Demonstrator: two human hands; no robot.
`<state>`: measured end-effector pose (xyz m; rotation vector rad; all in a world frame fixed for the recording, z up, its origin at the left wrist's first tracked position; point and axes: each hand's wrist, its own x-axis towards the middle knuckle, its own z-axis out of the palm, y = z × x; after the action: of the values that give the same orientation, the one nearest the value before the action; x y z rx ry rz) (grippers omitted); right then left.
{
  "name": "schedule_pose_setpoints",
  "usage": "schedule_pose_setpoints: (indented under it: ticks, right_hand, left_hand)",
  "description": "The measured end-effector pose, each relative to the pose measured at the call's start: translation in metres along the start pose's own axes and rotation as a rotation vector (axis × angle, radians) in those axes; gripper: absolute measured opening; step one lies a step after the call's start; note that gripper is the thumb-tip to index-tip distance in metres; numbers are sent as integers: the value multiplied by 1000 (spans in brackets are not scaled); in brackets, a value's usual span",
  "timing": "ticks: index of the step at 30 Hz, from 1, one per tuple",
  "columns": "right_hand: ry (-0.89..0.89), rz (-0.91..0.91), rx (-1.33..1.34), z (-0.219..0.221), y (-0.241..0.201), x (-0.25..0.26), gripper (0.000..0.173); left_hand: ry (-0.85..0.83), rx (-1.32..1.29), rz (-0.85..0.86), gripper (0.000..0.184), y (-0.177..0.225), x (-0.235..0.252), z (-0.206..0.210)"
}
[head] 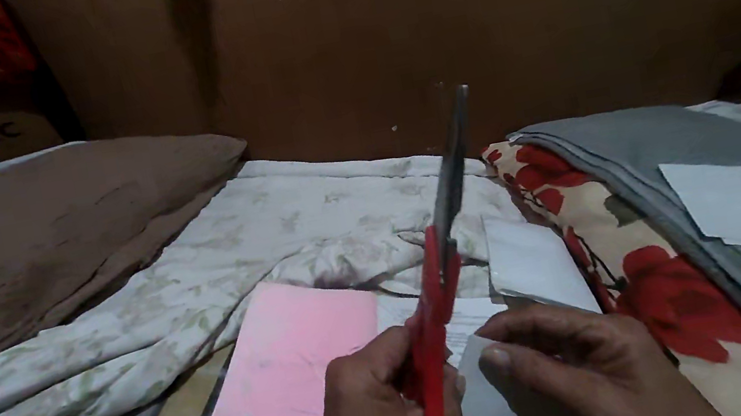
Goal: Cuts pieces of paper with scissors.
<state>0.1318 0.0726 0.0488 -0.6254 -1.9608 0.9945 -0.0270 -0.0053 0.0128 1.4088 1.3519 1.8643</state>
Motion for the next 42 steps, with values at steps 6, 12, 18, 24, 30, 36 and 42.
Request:
schedule_pose_setpoints:
  ticks: [6, 12, 18, 24, 30, 36, 42]
  right_hand:
    - [-28, -28, -101, -4, -3, -1, 10]
    - [-31, -95, -373, -16, -3, -4, 16]
    - [-106, -60, -325, -1, -2, -3, 12]
    - [55, 48, -140, -9, -7, -1, 8]
    - [256, 121, 58, -24, -11, 0, 20]
    - [369, 156, 151, -32, -12, 1, 26]
    - [490, 128, 158, -35, -12, 3, 28]
  left_hand:
    - [-59, 54, 18, 14, -4, -1, -1]
    - [-94, 86, -5, 14, -5, 0, -2]
    - [-130, 122, 24, 14, -4, -2, 1]
    - [-159, -34, -154, 15, 5, 0, -3]
    - [-202, -215, -264, 18, 8, 4, -12]
    - [-144, -297, -227, 18, 0, 8, -23]
    - [-100, -364, -210, 19, -2, 11, -24]
